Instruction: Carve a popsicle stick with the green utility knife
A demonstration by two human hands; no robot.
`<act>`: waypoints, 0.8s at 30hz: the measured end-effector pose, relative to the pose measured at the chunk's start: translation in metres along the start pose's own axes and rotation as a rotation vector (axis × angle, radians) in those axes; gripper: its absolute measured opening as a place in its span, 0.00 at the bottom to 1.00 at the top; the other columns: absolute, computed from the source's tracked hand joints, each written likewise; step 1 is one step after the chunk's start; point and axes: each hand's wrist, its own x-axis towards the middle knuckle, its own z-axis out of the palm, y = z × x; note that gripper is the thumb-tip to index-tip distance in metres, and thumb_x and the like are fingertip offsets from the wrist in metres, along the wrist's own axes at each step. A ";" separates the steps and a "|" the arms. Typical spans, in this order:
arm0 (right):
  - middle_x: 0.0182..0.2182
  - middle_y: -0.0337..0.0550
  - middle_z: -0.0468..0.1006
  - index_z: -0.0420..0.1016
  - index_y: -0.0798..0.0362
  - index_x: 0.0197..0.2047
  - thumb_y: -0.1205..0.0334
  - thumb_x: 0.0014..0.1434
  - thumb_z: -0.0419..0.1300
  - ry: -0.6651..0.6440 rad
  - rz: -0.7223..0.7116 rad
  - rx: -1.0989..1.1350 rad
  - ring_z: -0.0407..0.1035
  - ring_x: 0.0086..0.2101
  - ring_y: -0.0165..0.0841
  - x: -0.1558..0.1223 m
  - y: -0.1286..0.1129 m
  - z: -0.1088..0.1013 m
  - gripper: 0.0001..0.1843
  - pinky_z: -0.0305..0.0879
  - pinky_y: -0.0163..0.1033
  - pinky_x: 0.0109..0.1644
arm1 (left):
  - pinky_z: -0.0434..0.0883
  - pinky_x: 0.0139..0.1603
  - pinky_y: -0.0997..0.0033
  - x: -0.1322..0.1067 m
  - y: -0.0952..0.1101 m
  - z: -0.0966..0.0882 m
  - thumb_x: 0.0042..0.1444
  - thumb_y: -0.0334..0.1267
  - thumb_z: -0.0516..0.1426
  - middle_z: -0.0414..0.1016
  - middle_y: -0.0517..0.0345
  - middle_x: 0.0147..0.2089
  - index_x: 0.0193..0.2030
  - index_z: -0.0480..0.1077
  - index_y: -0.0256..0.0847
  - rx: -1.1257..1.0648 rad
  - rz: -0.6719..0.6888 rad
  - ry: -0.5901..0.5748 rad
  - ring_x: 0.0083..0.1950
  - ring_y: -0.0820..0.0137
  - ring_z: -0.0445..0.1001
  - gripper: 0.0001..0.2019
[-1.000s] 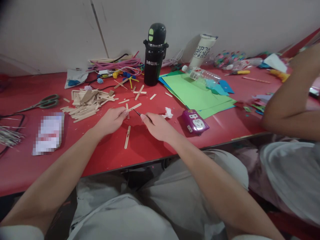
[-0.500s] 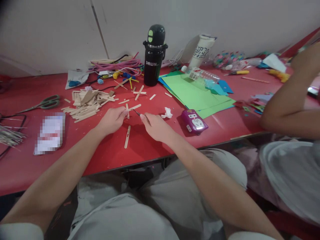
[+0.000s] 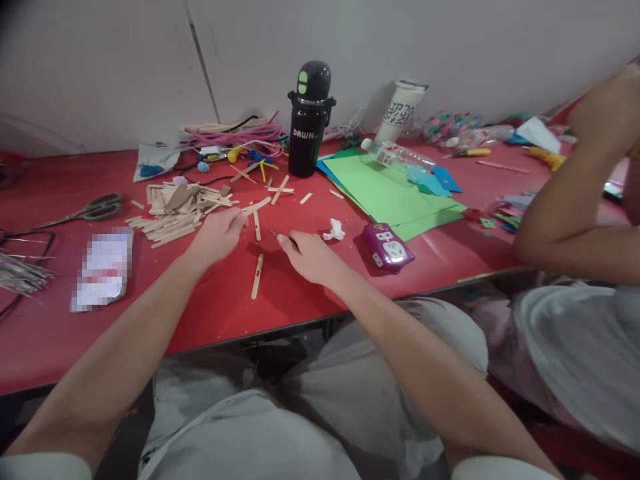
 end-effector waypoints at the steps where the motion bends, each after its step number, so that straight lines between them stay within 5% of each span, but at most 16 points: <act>1: 0.24 0.36 0.63 0.55 0.49 0.28 0.48 0.73 0.49 0.020 -0.010 0.014 0.58 0.26 0.31 -0.002 0.000 0.000 0.22 0.49 0.40 0.32 | 0.66 0.40 0.65 0.000 0.000 0.001 0.67 0.37 0.46 0.77 0.50 0.33 0.34 0.71 0.41 0.005 -0.006 -0.019 0.36 0.63 0.73 0.15; 9: 0.22 0.33 0.56 0.51 0.48 0.27 0.47 0.72 0.49 0.095 -0.046 0.044 0.54 0.25 0.30 -0.004 0.005 -0.003 0.23 0.47 0.41 0.31 | 0.67 0.43 0.64 -0.004 0.014 0.006 0.68 0.39 0.45 0.79 0.51 0.37 0.34 0.71 0.41 -0.016 0.014 -0.145 0.41 0.62 0.76 0.16; 24: 0.21 0.33 0.57 0.52 0.48 0.27 0.50 0.73 0.49 0.055 -0.019 0.019 0.54 0.25 0.31 -0.002 0.002 -0.004 0.22 0.48 0.41 0.31 | 0.65 0.39 0.65 -0.006 0.018 0.004 0.69 0.40 0.45 0.77 0.52 0.33 0.35 0.71 0.41 -0.022 0.038 -0.149 0.37 0.63 0.73 0.17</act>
